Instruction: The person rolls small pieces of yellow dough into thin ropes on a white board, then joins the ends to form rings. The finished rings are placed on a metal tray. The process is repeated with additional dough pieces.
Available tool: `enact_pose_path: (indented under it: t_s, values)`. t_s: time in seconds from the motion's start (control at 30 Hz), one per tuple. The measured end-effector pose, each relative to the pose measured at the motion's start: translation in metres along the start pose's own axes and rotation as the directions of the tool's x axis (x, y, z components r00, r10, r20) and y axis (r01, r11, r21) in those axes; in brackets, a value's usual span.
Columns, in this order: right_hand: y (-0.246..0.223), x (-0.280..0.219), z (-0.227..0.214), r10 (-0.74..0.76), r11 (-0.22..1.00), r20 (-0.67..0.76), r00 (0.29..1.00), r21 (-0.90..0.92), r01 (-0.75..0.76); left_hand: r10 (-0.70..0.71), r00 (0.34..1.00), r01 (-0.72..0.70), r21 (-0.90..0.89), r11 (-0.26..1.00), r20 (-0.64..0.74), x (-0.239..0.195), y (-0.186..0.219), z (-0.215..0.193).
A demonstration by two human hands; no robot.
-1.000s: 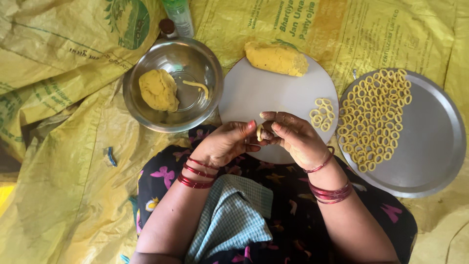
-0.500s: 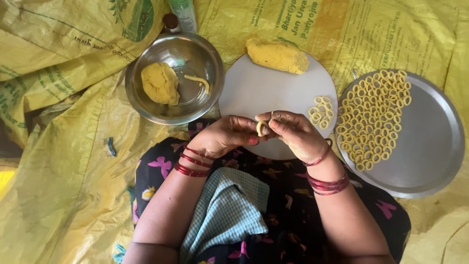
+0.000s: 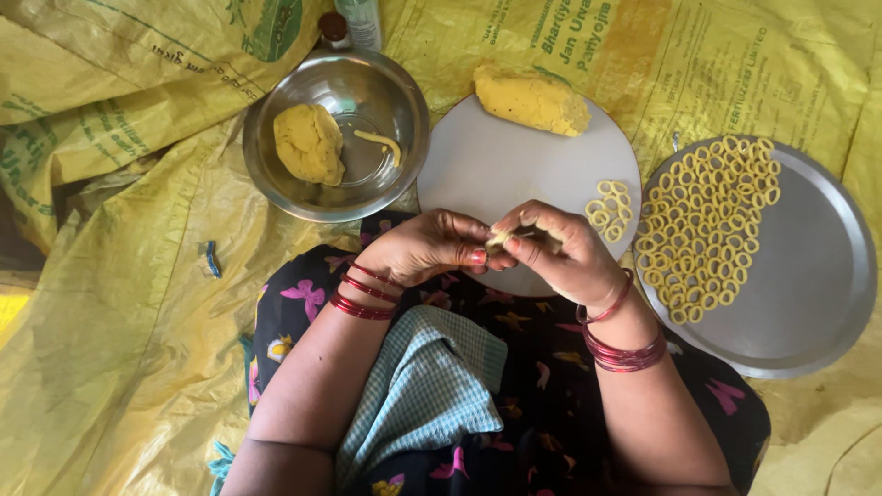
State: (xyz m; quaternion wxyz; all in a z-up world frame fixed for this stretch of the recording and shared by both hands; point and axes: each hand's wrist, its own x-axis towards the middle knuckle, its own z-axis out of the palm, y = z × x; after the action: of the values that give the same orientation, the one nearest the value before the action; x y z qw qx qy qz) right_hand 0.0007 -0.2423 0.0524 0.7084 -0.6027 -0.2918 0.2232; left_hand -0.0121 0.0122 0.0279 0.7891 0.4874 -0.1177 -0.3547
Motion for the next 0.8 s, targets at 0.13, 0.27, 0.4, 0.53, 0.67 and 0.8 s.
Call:
enact_pose_path:
  t_s: [0.13, 0.27, 0.4, 0.53, 0.67, 0.8]
  values:
    - [0.003, 0.0, -0.004, -0.066, 0.992, -0.098, 0.993, -0.111, 0.055, -0.013, 0.999, 0.012, -0.021, 1.0, -0.05, 0.0, 0.006, 0.006]
    - [0.005, 0.001, -0.003, -0.08, 0.983, -0.116, 0.99, -0.175, 0.059, -0.038, 0.998, 0.033, -0.084, 0.996, -0.058, 0.0, 0.007, 0.007]
    - [-0.002, 0.003, 0.004, -0.005, 0.99, -0.152, 0.988, -0.143, -0.017, -0.096, 0.991, 0.086, -0.109, 0.99, -0.093, 0.001, 0.006, 0.004]
    - [-0.017, 0.006, 0.013, -0.173, 0.89, -0.111, 0.979, -0.444, 0.106, -0.099, 0.988, 0.086, -0.108, 0.99, -0.121, 0.001, 0.001, 0.001]
    - [-0.032, 0.005, 0.024, -0.282, 0.596, -0.042, 0.958, -0.791, 0.141, -0.083, 0.985, 0.069, -0.097, 0.993, -0.154, 0.003, -0.004, -0.001]
    - [-0.034, 0.003, 0.022, -0.198, 0.79, -0.134, 0.971, -0.608, 0.077, -0.066, 0.987, 0.046, -0.134, 0.99, -0.148, 0.005, -0.003, 0.0]
